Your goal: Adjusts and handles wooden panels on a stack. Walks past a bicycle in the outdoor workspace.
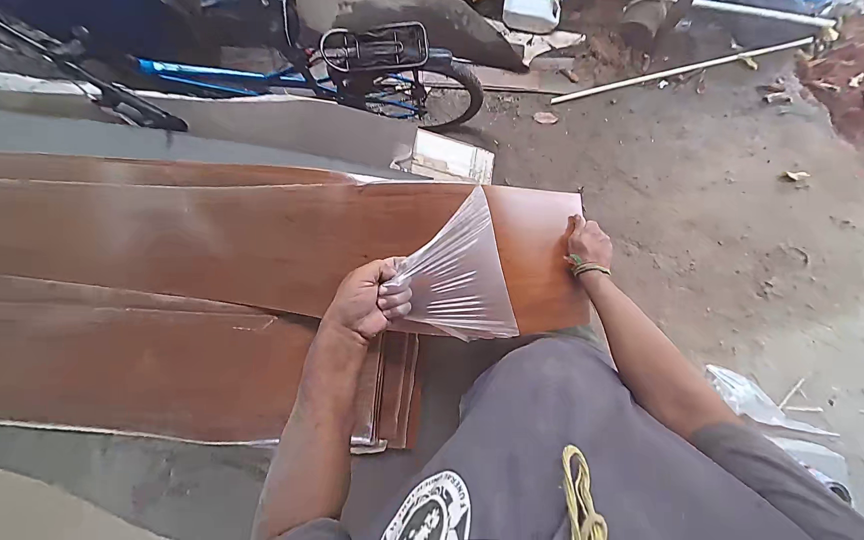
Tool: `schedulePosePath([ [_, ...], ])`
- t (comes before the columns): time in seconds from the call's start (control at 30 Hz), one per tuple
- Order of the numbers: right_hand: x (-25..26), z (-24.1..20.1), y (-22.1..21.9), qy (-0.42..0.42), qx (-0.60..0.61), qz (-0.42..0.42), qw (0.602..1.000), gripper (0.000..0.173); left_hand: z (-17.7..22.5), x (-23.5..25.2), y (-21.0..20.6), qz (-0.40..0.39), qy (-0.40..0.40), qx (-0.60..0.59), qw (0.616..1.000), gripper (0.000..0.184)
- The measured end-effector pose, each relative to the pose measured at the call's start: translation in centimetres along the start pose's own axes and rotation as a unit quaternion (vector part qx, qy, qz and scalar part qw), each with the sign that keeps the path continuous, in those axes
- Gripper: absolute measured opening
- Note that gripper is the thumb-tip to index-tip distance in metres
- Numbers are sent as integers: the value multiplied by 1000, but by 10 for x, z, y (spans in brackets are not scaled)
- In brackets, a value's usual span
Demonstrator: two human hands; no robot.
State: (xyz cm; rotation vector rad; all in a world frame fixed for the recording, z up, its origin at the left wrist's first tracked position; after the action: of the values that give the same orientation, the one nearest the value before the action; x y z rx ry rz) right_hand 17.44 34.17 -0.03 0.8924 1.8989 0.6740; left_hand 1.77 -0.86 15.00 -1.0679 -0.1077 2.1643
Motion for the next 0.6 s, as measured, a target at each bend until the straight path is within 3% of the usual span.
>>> schedulePosePath([
  [0.6,2,9,18,-19,-43,-7,999,65,7,-28,8,33,-12,11,999,27],
])
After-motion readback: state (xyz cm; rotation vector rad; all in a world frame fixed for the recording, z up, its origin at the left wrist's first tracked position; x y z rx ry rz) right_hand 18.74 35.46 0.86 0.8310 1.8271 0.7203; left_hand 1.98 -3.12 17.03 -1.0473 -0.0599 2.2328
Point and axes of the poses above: each hand's wrist, its own x-axis towards the middle knuckle, its own y-axis out of the back of the hand, z = x × y, the point moved 5 cm from there along x, towards the middle knuckle, and after that the axes turned 13 degrees about x, right-handed, at the moved point
